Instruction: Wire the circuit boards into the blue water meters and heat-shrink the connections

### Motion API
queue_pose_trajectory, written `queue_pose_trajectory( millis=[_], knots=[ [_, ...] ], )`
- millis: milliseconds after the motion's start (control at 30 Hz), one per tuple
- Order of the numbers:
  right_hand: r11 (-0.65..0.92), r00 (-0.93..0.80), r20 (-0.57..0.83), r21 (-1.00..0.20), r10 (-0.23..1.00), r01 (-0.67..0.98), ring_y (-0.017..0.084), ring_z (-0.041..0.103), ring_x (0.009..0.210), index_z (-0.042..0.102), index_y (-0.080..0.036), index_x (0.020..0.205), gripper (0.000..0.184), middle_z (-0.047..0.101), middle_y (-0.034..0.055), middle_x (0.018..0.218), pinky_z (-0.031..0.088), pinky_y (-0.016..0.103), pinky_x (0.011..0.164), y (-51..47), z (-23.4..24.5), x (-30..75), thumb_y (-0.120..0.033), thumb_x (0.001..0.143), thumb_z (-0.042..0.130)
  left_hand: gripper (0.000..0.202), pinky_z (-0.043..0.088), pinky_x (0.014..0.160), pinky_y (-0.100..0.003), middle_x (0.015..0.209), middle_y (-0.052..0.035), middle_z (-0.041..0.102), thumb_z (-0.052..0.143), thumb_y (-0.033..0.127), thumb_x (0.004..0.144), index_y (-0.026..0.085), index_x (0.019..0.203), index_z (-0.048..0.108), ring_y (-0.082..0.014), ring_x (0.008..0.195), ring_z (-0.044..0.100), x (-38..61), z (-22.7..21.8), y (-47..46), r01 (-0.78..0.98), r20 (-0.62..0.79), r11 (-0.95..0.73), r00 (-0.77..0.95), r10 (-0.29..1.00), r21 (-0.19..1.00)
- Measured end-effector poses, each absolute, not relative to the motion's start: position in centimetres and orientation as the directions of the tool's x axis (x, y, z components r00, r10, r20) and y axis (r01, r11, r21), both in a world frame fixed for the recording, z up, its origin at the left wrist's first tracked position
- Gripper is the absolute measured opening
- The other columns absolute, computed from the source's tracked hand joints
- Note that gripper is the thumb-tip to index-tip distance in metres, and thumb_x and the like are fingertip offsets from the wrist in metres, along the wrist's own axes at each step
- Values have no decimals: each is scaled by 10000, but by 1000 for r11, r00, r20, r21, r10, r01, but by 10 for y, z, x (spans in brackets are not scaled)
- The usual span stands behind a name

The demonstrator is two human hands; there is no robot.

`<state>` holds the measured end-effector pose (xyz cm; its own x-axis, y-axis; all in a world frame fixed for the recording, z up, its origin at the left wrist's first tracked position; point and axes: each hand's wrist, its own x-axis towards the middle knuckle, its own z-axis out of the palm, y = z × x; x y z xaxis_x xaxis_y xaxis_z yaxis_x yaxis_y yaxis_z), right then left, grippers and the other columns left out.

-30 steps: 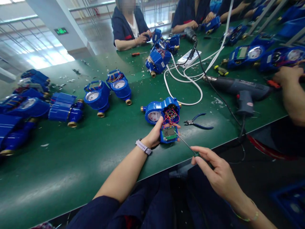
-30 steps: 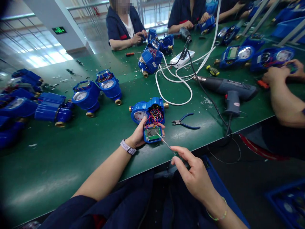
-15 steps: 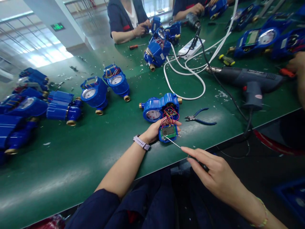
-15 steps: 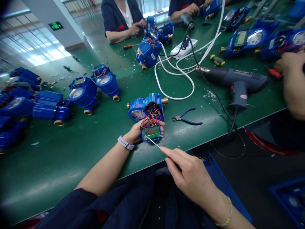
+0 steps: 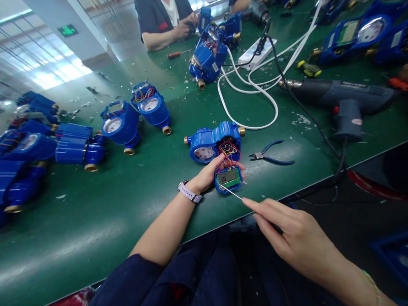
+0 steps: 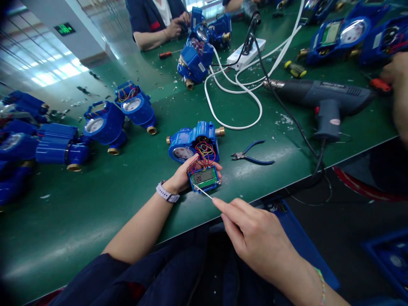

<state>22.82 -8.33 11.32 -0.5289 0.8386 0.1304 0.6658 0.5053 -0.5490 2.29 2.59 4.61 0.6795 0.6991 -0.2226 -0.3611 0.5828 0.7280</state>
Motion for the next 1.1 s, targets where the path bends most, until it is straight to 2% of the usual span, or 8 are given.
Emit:
queue_pose_trajectory(
  millis=[133,233,467,700,867,1000,1100],
  knots=[
    [499,-538,113,-565,835,657,144,657,629,584,-203,1298,354,669,6,863,509,279,572,-82,115,228,-173,983,426,570,490,924,-410,959,-149,723,619,633,777,98,967,662,-280,934,688,28,46,21,-477,-168,529,611,773,702],
    [457,-524,78,-607,848,650,150,674,695,586,-199,1306,366,685,19,880,537,274,625,-82,112,227,-174,985,412,543,484,932,-434,964,-148,718,601,618,791,113,987,648,-290,939,686,31,46,19,-506,-138,504,596,791,700],
    [339,-502,-26,-707,864,621,171,692,955,585,-215,1327,381,724,48,1087,571,251,744,-80,104,228,-199,985,419,724,496,842,-396,930,-129,714,498,683,808,99,1218,623,-268,865,669,29,42,18,-463,-90,384,538,838,799],
    [295,-491,-50,-745,870,598,179,690,1008,605,-234,1316,392,738,35,1063,582,267,802,-74,105,230,-186,968,430,583,512,868,-407,925,-128,726,594,661,778,124,993,671,-269,895,682,30,44,16,-451,-133,362,462,877,816],
    [230,-482,-101,-782,870,579,182,684,1032,601,-242,1323,400,739,35,1054,587,271,812,-73,103,234,-194,961,438,563,498,935,-429,1026,-130,723,583,653,801,146,1036,645,-274,980,676,29,41,15,-435,-92,312,455,885,844],
    [164,-495,-162,-819,854,550,159,663,1092,598,-232,1329,403,731,35,1103,562,249,892,-72,104,236,-189,957,447,577,523,870,-403,971,-126,721,542,661,821,138,1043,643,-255,919,671,28,41,15,-415,-64,282,465,883,865],
    [138,-498,-169,-842,851,522,133,680,1048,615,-206,1310,399,734,43,1113,537,227,936,-70,104,235,-175,951,444,659,527,836,-392,948,-132,710,532,703,794,118,1075,649,-255,882,662,29,45,16,-378,-75,278,471,879,883]
  ],
)
